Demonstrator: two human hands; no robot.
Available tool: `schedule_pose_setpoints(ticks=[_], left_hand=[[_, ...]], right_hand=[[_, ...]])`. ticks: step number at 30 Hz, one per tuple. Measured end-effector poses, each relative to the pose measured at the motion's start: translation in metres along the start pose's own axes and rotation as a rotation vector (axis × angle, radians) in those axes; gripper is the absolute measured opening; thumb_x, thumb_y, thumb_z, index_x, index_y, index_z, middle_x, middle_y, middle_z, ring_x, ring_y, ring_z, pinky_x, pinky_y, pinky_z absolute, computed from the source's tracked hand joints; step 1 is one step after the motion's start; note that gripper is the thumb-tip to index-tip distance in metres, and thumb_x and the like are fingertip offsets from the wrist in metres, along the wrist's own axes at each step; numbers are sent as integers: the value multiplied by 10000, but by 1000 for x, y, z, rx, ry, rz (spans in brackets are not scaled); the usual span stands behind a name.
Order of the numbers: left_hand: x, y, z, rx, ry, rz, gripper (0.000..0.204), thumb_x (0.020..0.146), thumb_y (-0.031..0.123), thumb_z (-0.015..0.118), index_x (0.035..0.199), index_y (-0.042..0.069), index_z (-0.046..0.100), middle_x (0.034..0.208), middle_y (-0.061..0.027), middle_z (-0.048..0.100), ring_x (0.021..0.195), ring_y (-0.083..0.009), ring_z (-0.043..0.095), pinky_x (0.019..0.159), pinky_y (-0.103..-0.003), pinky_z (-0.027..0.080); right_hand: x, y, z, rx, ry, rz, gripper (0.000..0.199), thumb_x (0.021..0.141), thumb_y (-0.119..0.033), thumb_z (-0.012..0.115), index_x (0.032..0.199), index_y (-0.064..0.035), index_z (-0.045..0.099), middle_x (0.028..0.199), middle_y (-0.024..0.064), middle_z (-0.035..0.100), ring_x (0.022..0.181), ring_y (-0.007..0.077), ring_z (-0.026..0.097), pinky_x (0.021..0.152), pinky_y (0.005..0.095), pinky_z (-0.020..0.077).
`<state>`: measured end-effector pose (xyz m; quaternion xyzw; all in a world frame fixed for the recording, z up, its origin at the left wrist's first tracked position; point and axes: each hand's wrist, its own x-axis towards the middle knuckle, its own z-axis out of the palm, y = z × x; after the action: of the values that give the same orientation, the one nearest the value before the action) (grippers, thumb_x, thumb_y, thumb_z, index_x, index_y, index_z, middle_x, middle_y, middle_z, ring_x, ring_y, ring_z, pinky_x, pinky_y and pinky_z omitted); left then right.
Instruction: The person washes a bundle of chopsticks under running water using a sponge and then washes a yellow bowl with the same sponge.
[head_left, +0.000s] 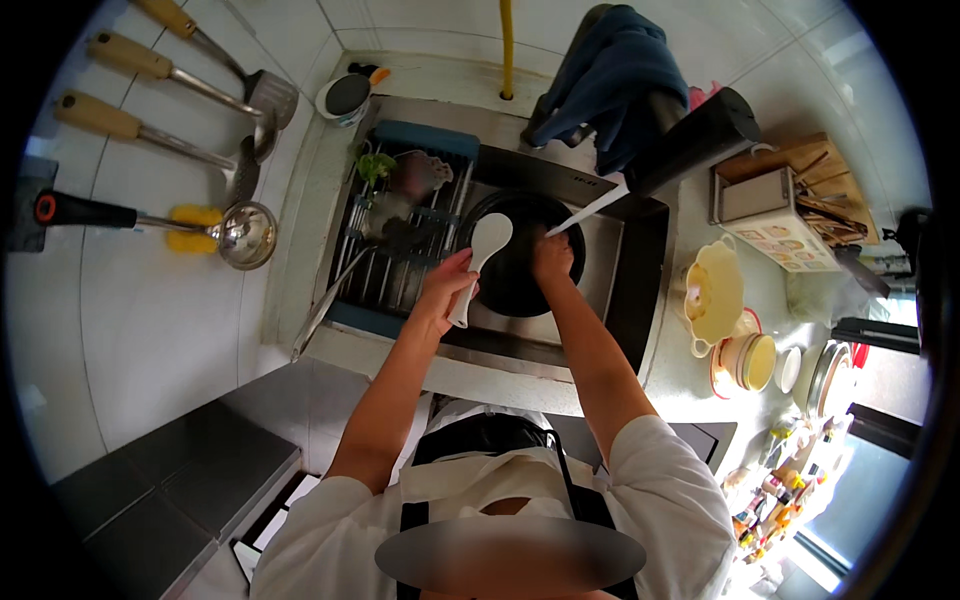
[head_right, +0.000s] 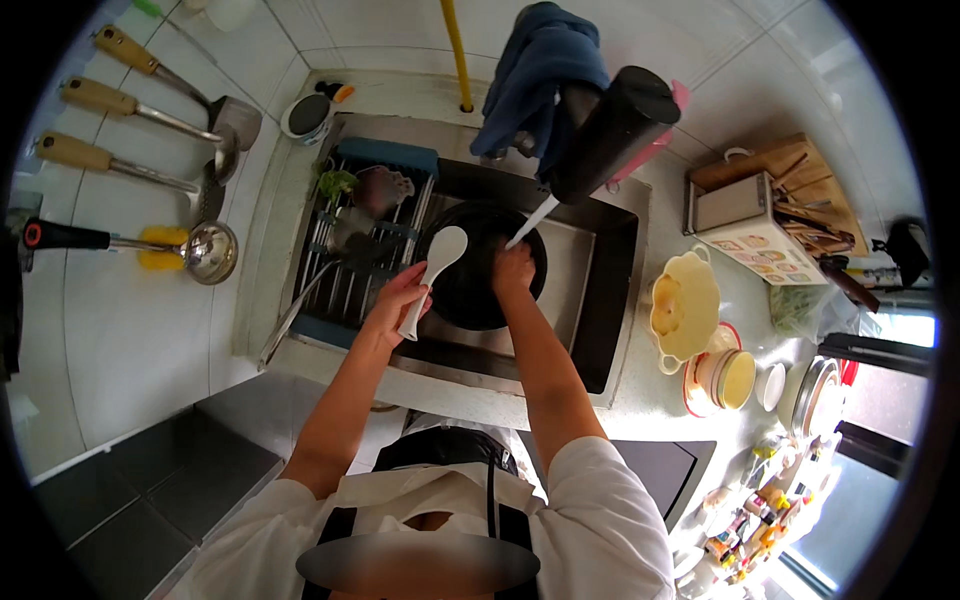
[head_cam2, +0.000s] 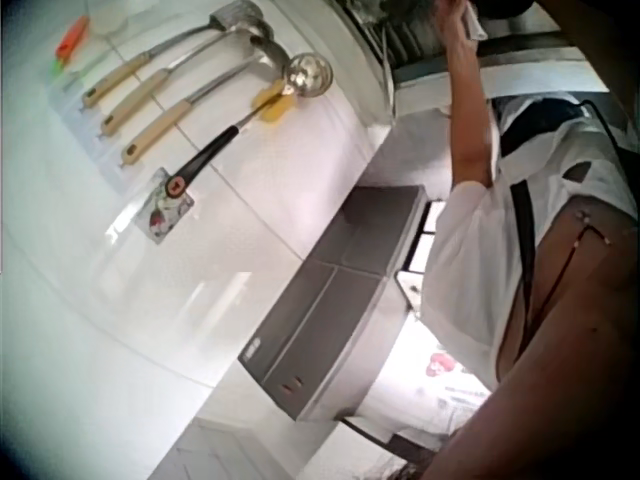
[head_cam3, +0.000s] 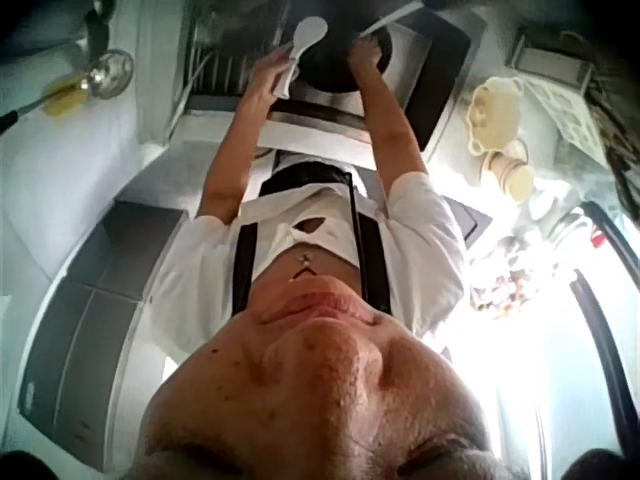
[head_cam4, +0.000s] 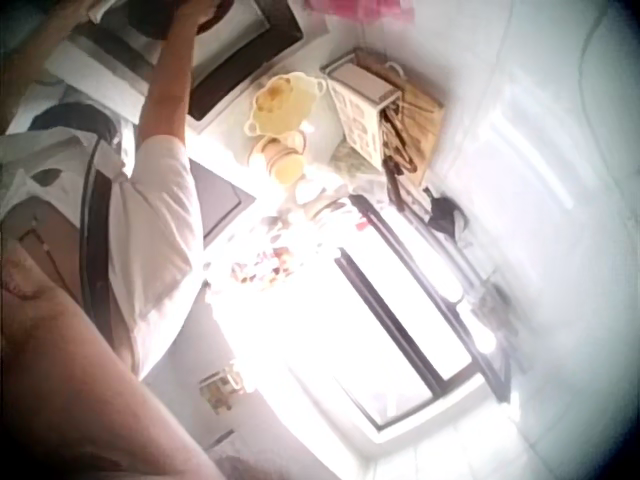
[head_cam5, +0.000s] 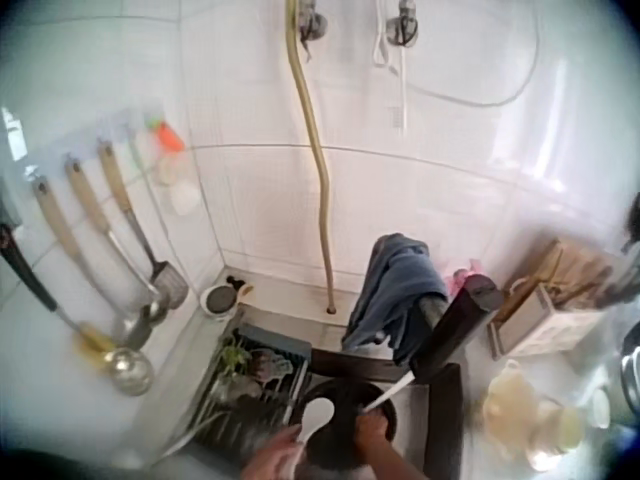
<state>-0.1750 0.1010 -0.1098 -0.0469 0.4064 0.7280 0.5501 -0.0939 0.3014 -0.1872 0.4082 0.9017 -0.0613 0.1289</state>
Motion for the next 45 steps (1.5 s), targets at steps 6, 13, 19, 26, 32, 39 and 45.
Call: schedule_pose_setpoints(ticks=[6, 13, 19, 26, 32, 39, 45], left_hand=[[-29, 7, 17, -130, 72, 80, 536, 744, 14, 566, 1242, 58, 374, 1098, -69, 524, 763, -131, 543, 561, -236, 468], [-40, 12, 26, 297, 133, -86, 408, 762, 30, 563, 1156, 20, 459, 1037, -45, 574, 743, -107, 559, 530, -211, 454], [-30, 5, 64, 557, 127, -185, 230, 793, 53, 533, 1021, 21, 532, 940, -48, 610, 619, -109, 560, 517, -211, 448], [-29, 4, 105, 736, 38, -100, 161, 814, 70, 501, 958, 7, 537, 827, -77, 614, 504, -99, 524, 418, -208, 404], [-33, 16, 106, 810, -1, 41, 131, 827, 83, 482, 921, 4, 530, 740, -69, 587, 466, -93, 491, 385, -211, 371], [-41, 22, 124, 712, -47, 84, 130, 852, 116, 447, 908, 25, 521, 686, -51, 552, 446, -89, 474, 378, -212, 355], [-50, 20, 138, 905, -65, 125, 123, 857, 115, 430, 891, 28, 510, 671, -40, 544, 425, -67, 455, 360, -198, 347]], right_hand=[[-15, 8, -7, 240, 3, -158, 325, 760, -158, 527, 1065, -55, 472, 997, 179, 535, 892, 366, 541, 765, 400, 467], [-65, 40, -63, 1030, -6, 102, 445, 745, -92, 499, 1175, -57, 392, 1048, 248, 508, 888, 363, 557, 755, 405, 467], [-105, 48, -105, 1016, 395, -51, 410, 754, -29, 493, 1161, -55, 443, 1094, 175, 524, 956, 332, 537, 832, 370, 429], [-130, 36, -141, 700, 455, -728, 565, 614, 121, 446, 1147, -65, 471, 1203, 164, 447, 1151, 344, 389, 927, 376, 368], [-119, 39, -118, 918, 406, -766, 476, 699, 61, 445, 1169, -15, 452, 1248, 167, 408, 1200, 342, 324, 1016, 392, 231], [-109, 26, -146, 855, 531, -730, 418, 755, -96, 537, 1170, -95, 491, 1297, 137, 361, 1200, 377, 296, 1001, 389, 239], [-101, 30, -146, 802, 677, -642, 413, 723, -140, 589, 1131, -136, 529, 1310, 131, 342, 1148, 372, 339, 969, 400, 277]])
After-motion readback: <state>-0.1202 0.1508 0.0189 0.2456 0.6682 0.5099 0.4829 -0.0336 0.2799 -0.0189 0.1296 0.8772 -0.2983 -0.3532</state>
